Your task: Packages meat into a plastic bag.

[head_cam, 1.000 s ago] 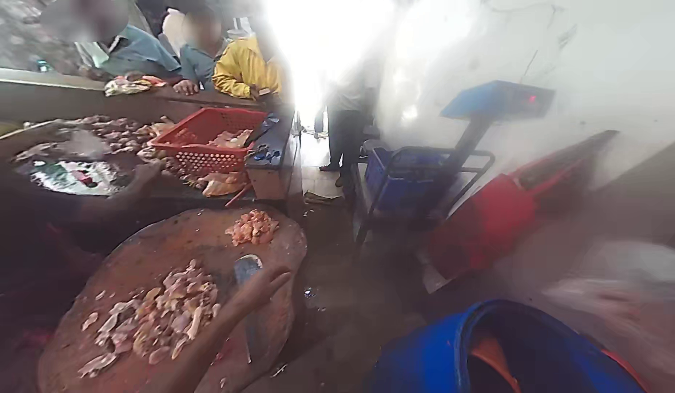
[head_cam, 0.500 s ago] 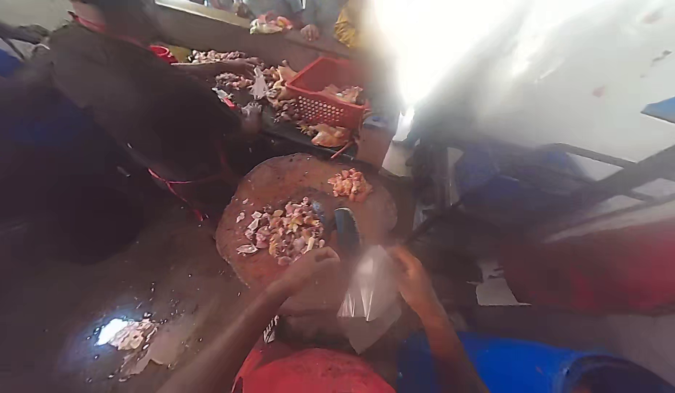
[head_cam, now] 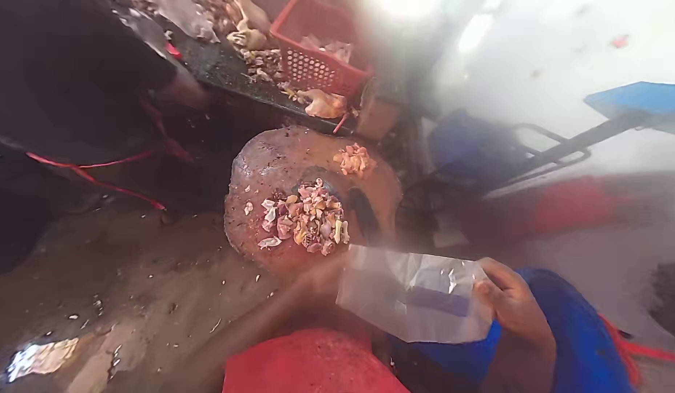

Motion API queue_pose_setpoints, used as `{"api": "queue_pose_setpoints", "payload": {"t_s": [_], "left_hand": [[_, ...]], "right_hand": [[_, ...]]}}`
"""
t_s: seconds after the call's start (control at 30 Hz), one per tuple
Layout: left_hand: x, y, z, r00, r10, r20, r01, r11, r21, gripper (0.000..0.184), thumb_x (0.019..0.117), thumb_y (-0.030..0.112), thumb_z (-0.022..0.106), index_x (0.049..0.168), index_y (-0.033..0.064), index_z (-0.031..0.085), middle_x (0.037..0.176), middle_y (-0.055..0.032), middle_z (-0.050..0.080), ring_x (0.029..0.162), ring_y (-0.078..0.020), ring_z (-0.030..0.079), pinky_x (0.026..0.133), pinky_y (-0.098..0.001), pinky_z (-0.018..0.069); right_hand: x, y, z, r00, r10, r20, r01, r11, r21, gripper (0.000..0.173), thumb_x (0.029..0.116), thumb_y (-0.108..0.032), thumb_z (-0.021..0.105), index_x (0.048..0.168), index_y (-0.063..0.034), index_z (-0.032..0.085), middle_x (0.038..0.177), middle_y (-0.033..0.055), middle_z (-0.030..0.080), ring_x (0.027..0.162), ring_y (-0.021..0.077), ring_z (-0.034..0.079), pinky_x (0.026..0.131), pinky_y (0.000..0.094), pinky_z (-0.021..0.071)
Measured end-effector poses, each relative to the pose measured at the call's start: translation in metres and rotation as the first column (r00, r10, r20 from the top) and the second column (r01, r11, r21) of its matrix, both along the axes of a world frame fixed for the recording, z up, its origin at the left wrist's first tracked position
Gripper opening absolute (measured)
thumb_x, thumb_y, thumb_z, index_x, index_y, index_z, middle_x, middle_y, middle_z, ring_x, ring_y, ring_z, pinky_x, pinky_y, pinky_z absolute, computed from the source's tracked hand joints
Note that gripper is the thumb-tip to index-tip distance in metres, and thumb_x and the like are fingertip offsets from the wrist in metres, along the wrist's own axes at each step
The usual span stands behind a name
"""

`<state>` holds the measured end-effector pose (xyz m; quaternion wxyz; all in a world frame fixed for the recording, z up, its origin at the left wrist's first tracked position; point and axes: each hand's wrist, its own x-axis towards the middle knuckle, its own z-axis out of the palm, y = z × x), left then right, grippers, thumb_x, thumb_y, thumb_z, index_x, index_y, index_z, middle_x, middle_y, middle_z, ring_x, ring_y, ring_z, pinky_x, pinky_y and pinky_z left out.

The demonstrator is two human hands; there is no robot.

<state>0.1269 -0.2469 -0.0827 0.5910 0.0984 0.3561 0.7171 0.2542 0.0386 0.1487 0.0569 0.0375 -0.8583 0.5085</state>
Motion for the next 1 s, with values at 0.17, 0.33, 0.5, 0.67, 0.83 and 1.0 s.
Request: {"api": "queue_pose_setpoints", "payload": {"t_s": [0.17, 0.33, 0.5, 0.67, 0.83, 1.0], "left_hand": [[-0.008, -0.019, 0.026, 0.993, 0.122, -0.002, -0.122, 0.992, 0.042, 0.036, 0.1006, 0.028, 0.053, 0.131, 0.0107, 0.056, 0.106, -0.0057, 0.074, 0.096, -0.0168, 0.072, 0.084, -0.0382, 0.0613], [-0.033, -0.049, 0.025, 0.968, 0.162, -0.194, -0.211, 0.941, -0.265, 0.029, 0.1001, 0.017, 0.061, 0.125, 0.002, 0.06, 0.106, -0.01, 0.072, 0.095, -0.0194, 0.07, 0.087, -0.0404, 0.0591], [-0.056, -0.062, 0.026, 0.848, 0.311, -0.428, -0.5, 0.738, -0.454, 0.024, 0.0976, 0.021, 0.069, 0.112, 0.0012, 0.068, 0.096, -0.0107, 0.073, 0.087, -0.0199, 0.072, 0.082, -0.0399, 0.0607], [-0.032, -0.033, 0.066, 0.712, -0.035, -0.701, -0.465, 0.724, -0.509, 0.033, 0.088, 0.029, 0.078, 0.107, 0.0036, 0.069, 0.09, -0.0071, 0.07, 0.083, -0.0174, 0.068, 0.08, -0.0409, 0.0578], [-0.047, -0.027, 0.116, 0.619, 0.062, -0.783, -0.512, 0.787, -0.343, 0.012, 0.088, 0.015, 0.074, 0.091, 0.0047, 0.068, 0.088, -0.0014, 0.067, 0.081, -0.0092, 0.063, 0.077, -0.0311, 0.0542], [-0.085, -0.036, 0.178, 0.794, 0.145, -0.59, -0.016, 0.976, 0.218, 0.015, 0.0902, 0.029, 0.077, 0.089, 0.0252, 0.062, 0.087, 0.0116, 0.067, 0.083, 0.002, 0.063, 0.075, -0.0181, 0.0535]], "right_hand": [[0.02, 0.02, -0.024, 0.889, -0.438, 0.137, 0.439, 0.898, 0.024, 0.048, 0.0873, -0.057, 0.072, 0.105, -0.0118, 0.069, 0.085, -0.0046, 0.07, 0.074, 0.0059, 0.067, 0.067, 0.0249, 0.0594], [0.007, 0.03, -0.083, 0.798, -0.505, 0.328, 0.471, 0.863, 0.182, 0.043, 0.093, -0.042, 0.067, 0.117, -0.0067, 0.068, 0.093, 0.0058, 0.071, 0.078, 0.0145, 0.068, 0.07, 0.036, 0.0589], [-0.028, 0.024, -0.153, 0.761, -0.62, 0.188, 0.49, 0.74, 0.46, 0.051, 0.1006, -0.032, 0.064, 0.144, -0.0067, 0.056, 0.118, 0.0224, 0.066, 0.102, 0.0381, 0.066, 0.091, 0.0594, 0.053], [-0.071, -0.094, -0.158, 0.876, 0.076, 0.477, 0.036, 0.975, -0.221, 0.041, 0.0998, -0.034, 0.062, 0.127, -0.0024, 0.067, 0.117, 0.0095, 0.072, 0.106, 0.0157, 0.069, 0.097, 0.0381, 0.0566], [-0.094, -0.113, -0.143, 0.974, -0.207, 0.089, 0.219, 0.962, -0.164, 0.026, 0.0851, -0.017, 0.072, 0.101, 0.0029, 0.069, 0.087, 0.0064, 0.07, 0.079, 0.009, 0.066, 0.073, 0.0298, 0.0582], [-0.116, -0.032, -0.112, 0.764, -0.547, -0.341, 0.551, 0.829, -0.094, 0.011, 0.0915, -0.003, 0.063, 0.1, 0.0041, 0.06, 0.091, 0.0071, 0.064, 0.083, 0.0089, 0.063, 0.076, 0.0279, 0.0561]]}}
